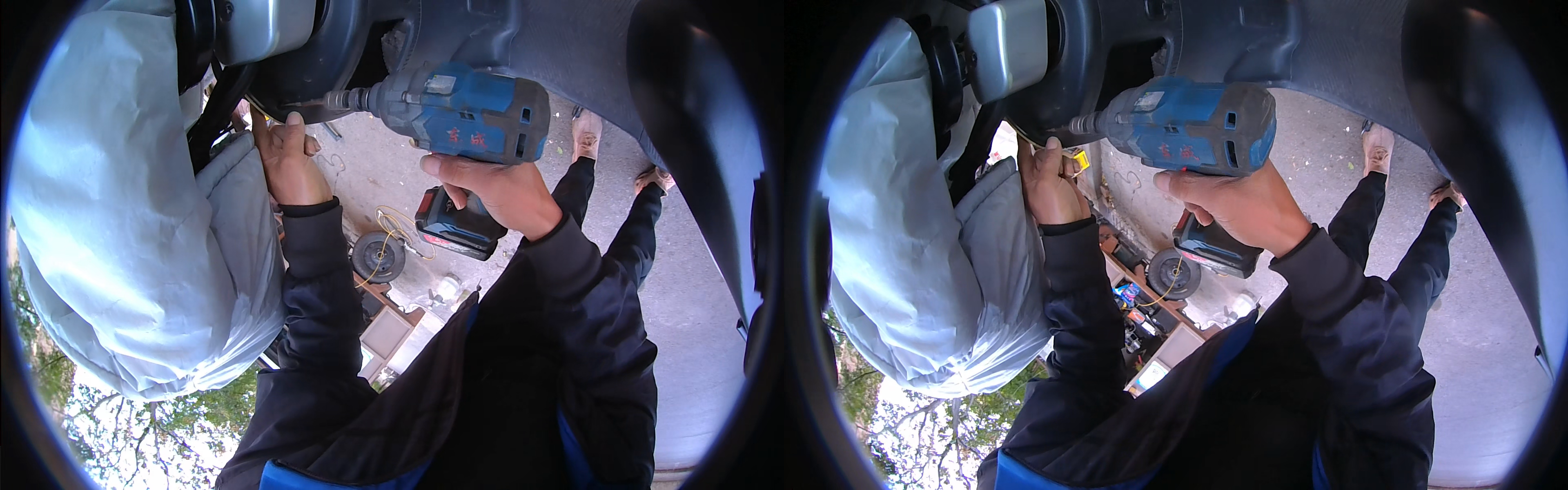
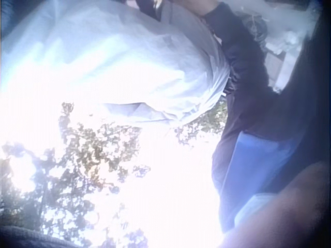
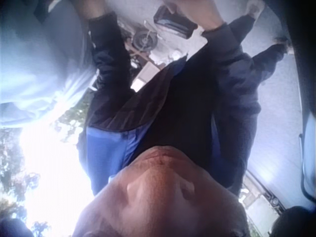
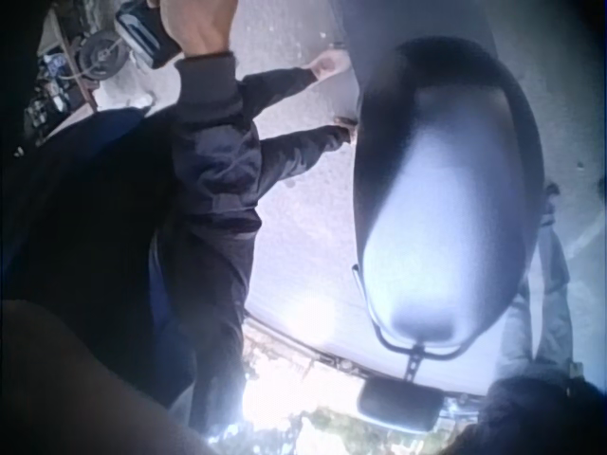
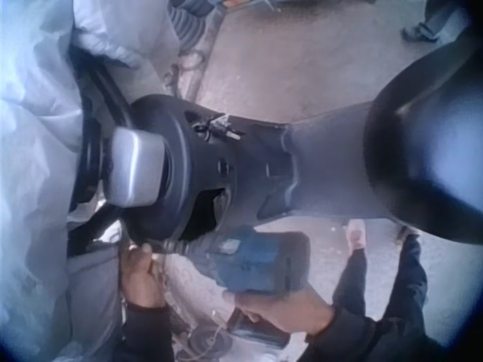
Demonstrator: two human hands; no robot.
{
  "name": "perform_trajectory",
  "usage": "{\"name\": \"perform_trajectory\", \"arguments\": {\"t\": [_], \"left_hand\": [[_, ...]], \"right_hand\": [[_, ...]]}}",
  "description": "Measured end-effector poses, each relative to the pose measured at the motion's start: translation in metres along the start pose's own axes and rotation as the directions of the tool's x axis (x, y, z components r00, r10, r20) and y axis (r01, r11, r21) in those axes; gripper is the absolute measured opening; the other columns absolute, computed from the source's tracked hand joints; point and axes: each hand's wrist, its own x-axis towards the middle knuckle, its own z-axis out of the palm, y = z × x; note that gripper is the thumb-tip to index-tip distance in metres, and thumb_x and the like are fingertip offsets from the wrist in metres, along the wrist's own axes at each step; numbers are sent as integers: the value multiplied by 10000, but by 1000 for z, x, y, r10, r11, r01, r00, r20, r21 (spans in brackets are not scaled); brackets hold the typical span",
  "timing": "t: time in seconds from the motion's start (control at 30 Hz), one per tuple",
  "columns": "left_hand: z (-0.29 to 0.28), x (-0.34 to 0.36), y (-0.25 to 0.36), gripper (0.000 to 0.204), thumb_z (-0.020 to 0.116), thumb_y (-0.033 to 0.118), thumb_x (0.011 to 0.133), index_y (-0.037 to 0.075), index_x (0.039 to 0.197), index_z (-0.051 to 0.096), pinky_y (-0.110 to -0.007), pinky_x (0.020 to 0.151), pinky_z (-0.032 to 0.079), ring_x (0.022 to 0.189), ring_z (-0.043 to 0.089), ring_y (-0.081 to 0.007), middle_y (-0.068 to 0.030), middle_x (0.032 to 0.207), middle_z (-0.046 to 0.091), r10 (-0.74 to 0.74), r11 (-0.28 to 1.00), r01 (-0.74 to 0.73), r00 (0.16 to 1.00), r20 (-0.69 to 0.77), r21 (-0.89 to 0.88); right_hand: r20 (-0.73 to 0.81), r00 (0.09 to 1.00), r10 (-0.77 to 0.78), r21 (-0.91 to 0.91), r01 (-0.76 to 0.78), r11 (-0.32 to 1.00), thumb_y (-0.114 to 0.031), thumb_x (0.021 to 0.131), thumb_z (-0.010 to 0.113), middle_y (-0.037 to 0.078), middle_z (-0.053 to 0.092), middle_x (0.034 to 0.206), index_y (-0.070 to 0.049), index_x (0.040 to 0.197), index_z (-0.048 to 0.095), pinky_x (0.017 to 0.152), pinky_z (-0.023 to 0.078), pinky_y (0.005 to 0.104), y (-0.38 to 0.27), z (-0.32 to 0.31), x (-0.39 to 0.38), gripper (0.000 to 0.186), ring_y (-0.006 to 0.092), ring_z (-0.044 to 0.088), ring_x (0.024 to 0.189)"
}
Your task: The person removes a light-colored cover from a white scooter, then uses a cordless drill to remove several screws from the scooter's seat and floorboard area. The person also adjusts the scooter's front fairing and retrieves a tool from a nearby cabinet.
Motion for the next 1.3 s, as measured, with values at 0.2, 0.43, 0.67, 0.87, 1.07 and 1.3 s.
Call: {"name": "perform_trajectory", "arguments": {"t": [0.2, 0.43, 0.67, 0.87, 1.07, 1.3], "left_hand": [[-4, -1, -2, 767, 686, 22, 952, 27, 1638, 344, -250, 667, 405, 685, 441, -92, 14, 773, 497, 21, 1000, -20, 999, 48, -20], [3, -6, 3, 792, 604, -20, 950, 137, 1673, 320, -239, 667, 410, 698, 429, -86, 11, 1039, 612, -43, 992, 47, 998, -35, 120], [6, -9, 9, 773, 607, 52, 1022, 19, 1681, 203, -223, 687, 425, 666, 467, -75, 21, 716, 487, -22, 989, 22, 1000, -2, 143], [2, -28, 7, 655, 591, 32, 1009, 57, 1623, 361, -242, 656, 398, 682, 444, -77, 15, 782, 497, -33, 997, 36, 999, -42, 69], [-8, -43, 8, 383, 514, 379, 1115, 26, 1189, 643, -308, 622, 362, 653, 401, -137, 9, 727, 401, -277, 841, 308, 951, 135, -445], [0, -22, 23, 527, 517, 501, 1091, 6, 1081, 698, -302, 607, 379, 673, 439, -153, -20, 772, 516, -491, 563, 550, 823, 286, -617]], "right_hand": [[-109, 917, -383, -265, 345, 901, -145, 922, 831, 50, 731, 892, -35, 1086, 716, 715, 564, 306, 4, 12, -5, 229, 125, 697, 756], [-30, 941, -337, -252, 319, 914, -153, 937, 813, 65, 764, 953, -44, 1143, 716, 758, 592, 342, -5, -6, 0, 252, 142, 725, 790], [-67, 961, -268, -224, 247, 943, -219, 930, 825, 43, 739, 877, -45, 1076, 723, 685, 553, 291, -13, 3, -10, 249, 123, 684, 729], [-82, 985, -153, -131, 141, 981, -187, 928, 817, 1, 638, 737, -65, 972, 706, 621, 475, 280, -20, 4, -14, 171, 86, 552, 627], [-43, 997, -58, -60, 55, 997, -188, 910, 821, 30, 692, 863, -37, 1083, 700, 666, 547, 298, -21, -3, -17, 260, 119, 655, 706], [-97, 985, -141, 20, 143, 990, -13, 936, 750, 47, 683, 892, 18, 1122, 708, 588, 476, 274, -27, -5, -46, 193, 116, 553, 624]]}}
